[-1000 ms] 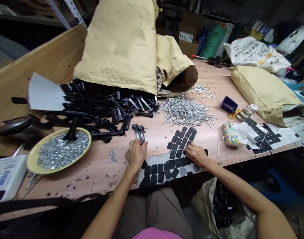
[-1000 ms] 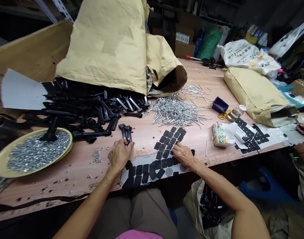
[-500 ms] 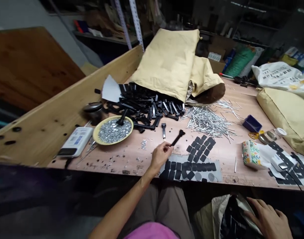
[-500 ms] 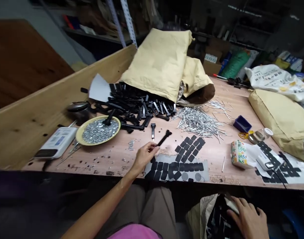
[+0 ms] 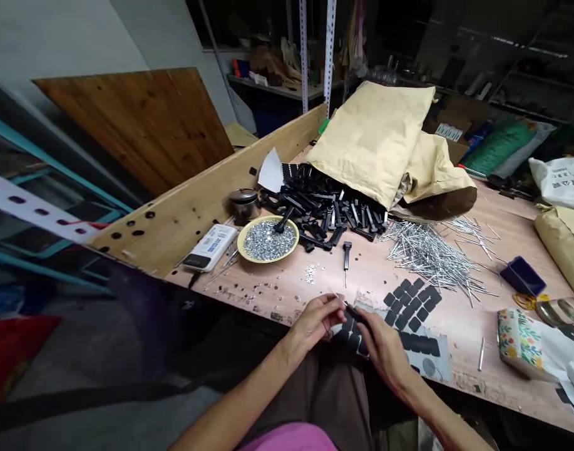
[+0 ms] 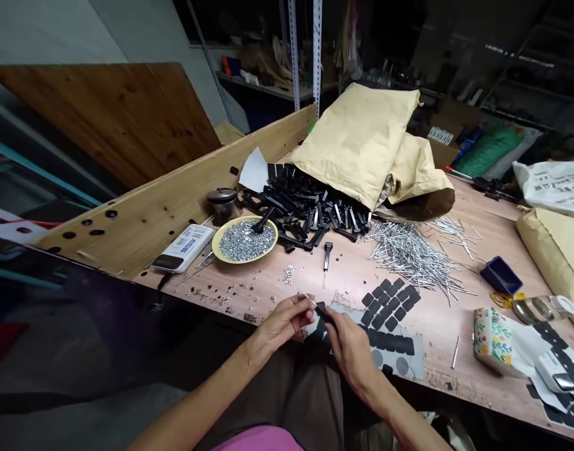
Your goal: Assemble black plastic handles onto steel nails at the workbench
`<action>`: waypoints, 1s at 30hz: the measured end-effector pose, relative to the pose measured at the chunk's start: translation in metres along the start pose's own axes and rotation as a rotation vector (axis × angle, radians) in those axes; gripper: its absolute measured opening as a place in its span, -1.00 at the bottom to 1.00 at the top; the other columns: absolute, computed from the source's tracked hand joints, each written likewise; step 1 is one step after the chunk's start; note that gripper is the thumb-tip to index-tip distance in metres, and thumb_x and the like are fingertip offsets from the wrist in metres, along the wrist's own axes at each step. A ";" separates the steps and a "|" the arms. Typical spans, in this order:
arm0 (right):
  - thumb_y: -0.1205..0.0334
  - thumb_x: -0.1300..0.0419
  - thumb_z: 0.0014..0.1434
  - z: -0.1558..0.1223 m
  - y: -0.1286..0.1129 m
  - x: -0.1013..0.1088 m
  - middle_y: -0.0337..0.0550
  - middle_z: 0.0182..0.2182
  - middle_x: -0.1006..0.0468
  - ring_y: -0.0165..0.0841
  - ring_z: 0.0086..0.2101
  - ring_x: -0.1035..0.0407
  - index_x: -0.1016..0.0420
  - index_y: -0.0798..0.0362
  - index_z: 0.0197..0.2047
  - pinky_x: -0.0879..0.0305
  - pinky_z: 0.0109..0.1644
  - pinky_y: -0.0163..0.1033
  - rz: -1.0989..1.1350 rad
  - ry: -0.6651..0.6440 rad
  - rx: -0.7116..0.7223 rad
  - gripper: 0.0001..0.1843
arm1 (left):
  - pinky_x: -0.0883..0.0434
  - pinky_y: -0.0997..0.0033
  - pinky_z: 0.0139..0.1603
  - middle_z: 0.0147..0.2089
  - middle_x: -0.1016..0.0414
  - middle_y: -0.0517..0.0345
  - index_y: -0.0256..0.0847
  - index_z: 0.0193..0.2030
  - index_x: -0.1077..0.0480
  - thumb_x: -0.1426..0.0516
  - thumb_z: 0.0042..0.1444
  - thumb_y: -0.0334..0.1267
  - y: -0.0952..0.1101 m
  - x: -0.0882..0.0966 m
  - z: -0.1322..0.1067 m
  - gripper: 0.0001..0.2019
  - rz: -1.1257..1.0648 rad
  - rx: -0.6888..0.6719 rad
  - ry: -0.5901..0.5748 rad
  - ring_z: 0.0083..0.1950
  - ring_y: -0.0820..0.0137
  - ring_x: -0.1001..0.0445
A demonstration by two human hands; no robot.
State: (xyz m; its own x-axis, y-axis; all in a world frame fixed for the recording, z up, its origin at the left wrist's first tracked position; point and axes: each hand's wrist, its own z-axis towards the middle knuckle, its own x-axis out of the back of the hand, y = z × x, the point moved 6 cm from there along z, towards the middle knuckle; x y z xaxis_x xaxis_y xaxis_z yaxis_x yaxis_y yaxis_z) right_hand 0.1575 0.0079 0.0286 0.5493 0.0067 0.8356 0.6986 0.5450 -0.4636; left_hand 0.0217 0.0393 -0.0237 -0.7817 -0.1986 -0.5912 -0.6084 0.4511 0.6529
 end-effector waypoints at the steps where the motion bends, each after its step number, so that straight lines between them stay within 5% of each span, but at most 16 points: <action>1: 0.21 0.12 0.33 0.008 -0.001 -0.010 -0.05 -0.21 -0.54 -0.33 -0.27 -0.46 -0.30 0.05 0.11 -0.39 -0.24 -0.28 0.086 -0.032 -0.034 -0.64 | -0.35 0.49 -0.48 -0.61 -0.38 0.28 -0.31 -0.47 -0.41 -0.41 -0.49 -0.17 0.003 0.009 0.004 -0.58 -0.062 -0.026 0.053 -0.61 0.56 -0.33; 4: 0.20 0.14 0.34 0.041 -0.002 -0.036 -0.10 -0.21 -0.53 -0.34 -0.24 -0.46 -0.34 0.00 0.09 -0.38 -0.19 -0.28 0.220 -0.186 -0.069 -0.64 | -0.35 0.58 -0.40 -0.55 -0.38 0.34 -0.26 -0.47 -0.37 -0.40 -0.47 -0.08 0.018 0.032 0.007 -0.56 -0.141 -0.156 0.182 -0.52 0.60 -0.36; 8: 0.28 0.06 0.30 0.100 0.016 -0.059 -0.02 -0.16 -0.48 -0.28 -0.20 -0.41 -0.42 0.03 0.02 -0.33 -0.14 -0.23 0.003 -0.204 -0.099 -0.68 | -0.33 0.55 -0.47 -0.52 -0.41 0.32 -0.23 -0.44 -0.31 -0.35 -0.31 -0.04 0.041 0.051 -0.003 -0.60 -0.147 -0.302 0.304 -0.51 0.54 -0.40; 13: 0.37 0.02 0.26 0.143 0.032 -0.100 -0.02 -0.23 -0.48 -0.24 -0.19 -0.36 -0.46 0.06 -0.14 -0.28 -0.20 -0.22 -0.305 -0.415 -0.128 -0.75 | 0.05 0.63 -0.73 -0.63 -0.30 0.39 -0.29 -0.30 -0.36 -0.31 -0.30 -0.01 0.046 0.055 -0.003 -0.53 0.054 -0.191 0.253 -0.75 0.70 -0.05; 17: 0.44 0.03 0.21 0.152 0.032 -0.110 -0.01 -0.21 -0.46 -0.27 -0.22 -0.35 -0.43 0.08 -0.25 -0.26 -0.24 -0.25 -0.336 -0.441 -0.134 -0.78 | 0.16 0.62 -0.74 -0.64 -0.31 0.39 -0.30 -0.10 -0.36 -0.30 -0.31 -0.02 0.037 0.058 0.006 -0.39 0.106 -0.056 0.204 -0.77 0.71 0.02; 20: 0.45 -0.05 0.12 0.150 0.031 -0.101 -0.10 -0.31 -0.47 -0.33 -0.30 -0.36 -0.39 0.07 -0.34 -0.25 -0.27 -0.29 -0.099 -0.328 -0.172 -0.86 | 0.19 0.61 -0.73 -0.63 -0.29 0.39 -0.32 -0.05 -0.38 -0.29 -0.29 -0.02 0.035 0.057 0.009 -0.37 0.108 0.001 0.178 -0.77 0.72 0.04; 26: 0.22 -0.19 0.04 0.122 0.027 -0.069 -0.30 -0.48 -0.43 -0.43 -0.49 -0.36 -0.30 0.02 -0.34 -0.31 -0.38 -0.31 0.792 0.047 -0.392 -0.87 | 0.20 0.59 -0.71 -0.63 -0.25 0.38 -0.33 -0.05 -0.44 -0.28 -0.24 0.00 0.037 0.039 0.008 -0.40 0.155 0.016 0.058 -0.76 0.74 0.06; 30: 0.16 -0.27 -0.03 0.105 0.020 -0.054 -0.29 -0.47 -0.45 -0.42 -0.47 -0.42 -0.30 0.03 -0.34 -0.36 -0.36 -0.30 0.970 0.144 -0.463 -0.76 | 0.20 0.59 -0.70 -0.64 -0.22 0.40 -0.32 0.01 -0.43 -0.27 -0.21 0.02 0.033 0.027 0.005 -0.37 0.189 0.002 0.004 -0.74 0.74 0.09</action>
State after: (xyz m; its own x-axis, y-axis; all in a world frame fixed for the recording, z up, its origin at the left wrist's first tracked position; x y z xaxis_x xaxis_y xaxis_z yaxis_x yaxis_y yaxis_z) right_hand 0.0934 0.1069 0.0054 0.9884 0.1498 0.0251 0.0267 -0.0086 -0.9996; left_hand -0.0193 0.0534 -0.0207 -0.8828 -0.1135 -0.4559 -0.4502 0.4821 0.7516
